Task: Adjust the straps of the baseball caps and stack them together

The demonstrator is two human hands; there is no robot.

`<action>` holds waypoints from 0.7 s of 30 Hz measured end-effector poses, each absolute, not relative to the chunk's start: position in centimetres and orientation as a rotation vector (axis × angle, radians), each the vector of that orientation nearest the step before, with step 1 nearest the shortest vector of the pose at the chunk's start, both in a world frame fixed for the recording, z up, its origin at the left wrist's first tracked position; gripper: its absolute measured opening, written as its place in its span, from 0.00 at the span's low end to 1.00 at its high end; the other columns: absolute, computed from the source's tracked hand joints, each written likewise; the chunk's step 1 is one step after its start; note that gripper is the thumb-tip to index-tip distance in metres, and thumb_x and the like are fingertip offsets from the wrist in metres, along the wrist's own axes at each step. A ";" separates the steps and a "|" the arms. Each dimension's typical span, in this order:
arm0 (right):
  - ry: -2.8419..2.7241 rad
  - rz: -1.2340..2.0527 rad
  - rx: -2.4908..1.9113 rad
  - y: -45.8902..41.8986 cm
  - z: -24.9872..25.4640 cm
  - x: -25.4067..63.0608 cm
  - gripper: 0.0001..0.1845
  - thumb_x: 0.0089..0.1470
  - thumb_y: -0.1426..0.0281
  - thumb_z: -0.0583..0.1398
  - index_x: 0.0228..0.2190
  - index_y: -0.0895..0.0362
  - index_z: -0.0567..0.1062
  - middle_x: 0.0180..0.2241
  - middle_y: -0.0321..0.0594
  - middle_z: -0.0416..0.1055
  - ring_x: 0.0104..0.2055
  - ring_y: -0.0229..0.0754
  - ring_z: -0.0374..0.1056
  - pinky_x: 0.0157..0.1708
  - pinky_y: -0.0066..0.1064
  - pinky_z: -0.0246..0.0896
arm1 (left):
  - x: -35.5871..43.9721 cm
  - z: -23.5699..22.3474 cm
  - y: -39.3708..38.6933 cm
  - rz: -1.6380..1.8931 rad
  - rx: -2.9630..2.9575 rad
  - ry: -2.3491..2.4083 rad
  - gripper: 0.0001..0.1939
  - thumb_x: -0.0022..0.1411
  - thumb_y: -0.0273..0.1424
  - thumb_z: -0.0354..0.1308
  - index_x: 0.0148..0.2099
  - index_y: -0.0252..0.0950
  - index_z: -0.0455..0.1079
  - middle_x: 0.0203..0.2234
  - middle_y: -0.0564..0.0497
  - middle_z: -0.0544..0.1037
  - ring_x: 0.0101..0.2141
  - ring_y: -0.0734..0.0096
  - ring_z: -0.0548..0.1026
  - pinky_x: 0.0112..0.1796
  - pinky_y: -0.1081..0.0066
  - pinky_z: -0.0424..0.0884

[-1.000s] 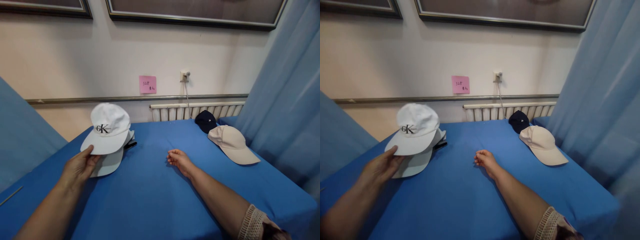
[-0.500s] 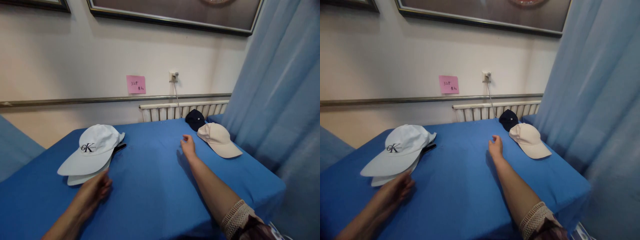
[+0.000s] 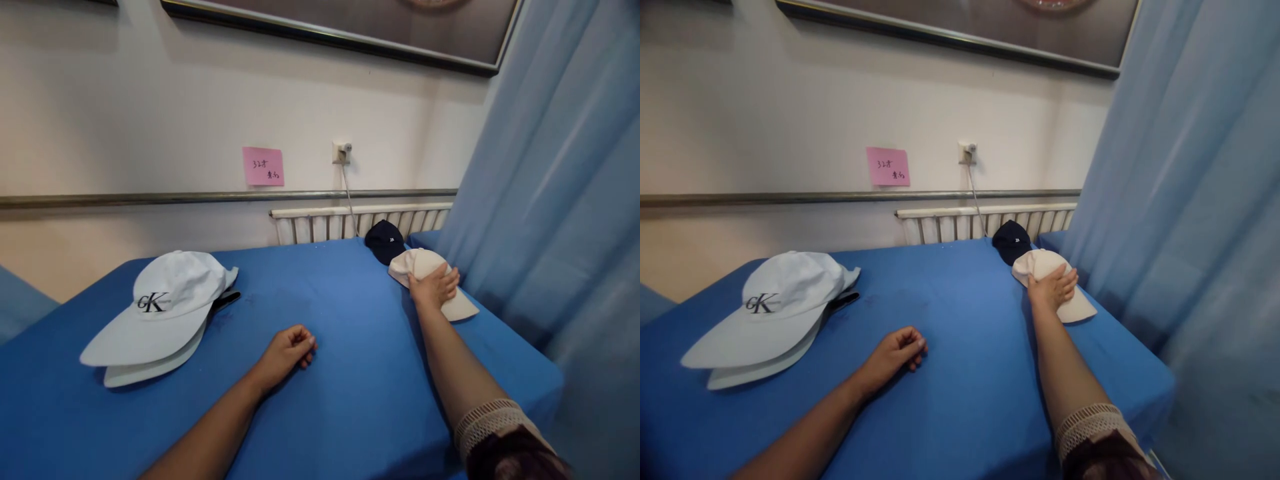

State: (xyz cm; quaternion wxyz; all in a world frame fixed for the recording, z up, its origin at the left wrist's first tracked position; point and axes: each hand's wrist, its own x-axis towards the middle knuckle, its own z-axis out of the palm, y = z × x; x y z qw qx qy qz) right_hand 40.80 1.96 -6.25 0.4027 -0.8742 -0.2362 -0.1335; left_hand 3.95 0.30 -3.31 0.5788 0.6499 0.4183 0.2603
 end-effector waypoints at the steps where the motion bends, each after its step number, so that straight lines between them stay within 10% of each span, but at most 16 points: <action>1: -0.568 -0.299 -2.234 1.9 -6.4 41.1 0.56 0.44 0.54 0.64 0.64 0.66 0.46 0.65 0.69 0.40 0.67 0.67 0.37 0.59 0.58 0.41 | 3.6 -3.2 0.4 0.608 1.499 0.966 0.17 0.54 0.44 0.62 0.30 0.35 0.67 0.21 0.54 0.73 0.21 0.75 0.70 0.26 0.72 0.68; 21: -0.974 -0.170 -1.834 0.2 -3.4 37.5 0.37 0.54 0.60 0.54 0.60 0.64 0.54 0.52 0.59 0.67 0.53 0.58 0.64 0.51 0.47 0.58 | 3.4 -3.6 1.0 0.651 1.339 0.895 0.14 0.53 0.38 0.67 0.33 0.33 0.70 0.30 0.48 0.79 0.26 0.74 0.74 0.30 0.72 0.70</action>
